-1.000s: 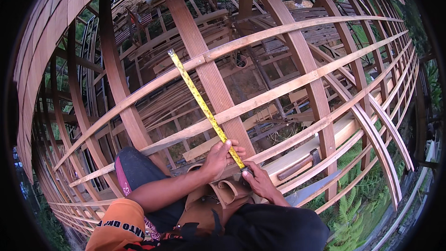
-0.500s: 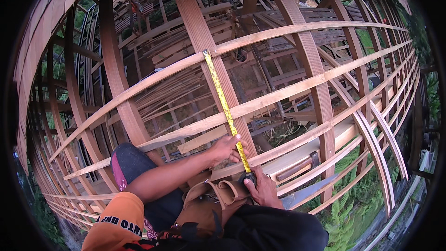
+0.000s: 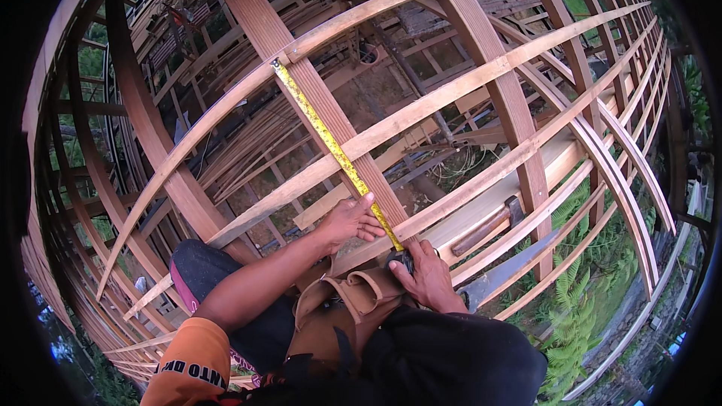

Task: The person measures and secures wooden battens on a roof structure using a measuring tape, a pencil to mark the wood, and a hammer to drive nails.

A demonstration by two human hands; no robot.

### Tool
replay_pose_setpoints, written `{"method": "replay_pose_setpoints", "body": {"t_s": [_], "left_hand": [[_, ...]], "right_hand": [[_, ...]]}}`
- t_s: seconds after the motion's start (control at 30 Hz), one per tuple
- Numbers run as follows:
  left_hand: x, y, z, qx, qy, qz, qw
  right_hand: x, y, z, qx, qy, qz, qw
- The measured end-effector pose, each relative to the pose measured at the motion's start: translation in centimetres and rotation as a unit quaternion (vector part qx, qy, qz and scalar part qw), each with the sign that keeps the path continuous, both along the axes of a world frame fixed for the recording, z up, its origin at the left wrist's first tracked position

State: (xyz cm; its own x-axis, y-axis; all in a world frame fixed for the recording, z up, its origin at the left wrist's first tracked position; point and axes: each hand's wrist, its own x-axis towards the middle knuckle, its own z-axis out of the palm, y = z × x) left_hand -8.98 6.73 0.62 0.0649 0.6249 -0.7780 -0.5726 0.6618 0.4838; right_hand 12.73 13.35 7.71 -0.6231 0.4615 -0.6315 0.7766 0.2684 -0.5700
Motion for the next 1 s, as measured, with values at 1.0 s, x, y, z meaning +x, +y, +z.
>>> {"method": "replay_pose_setpoints", "body": {"t_s": [1.0], "left_hand": [[-0.5, 0.2, -0.1, 0.037, 0.022, -0.012, 0.999]], "right_hand": [[0.0, 0.0, -0.9, 0.033, 0.109, -0.021, 0.993]]}}
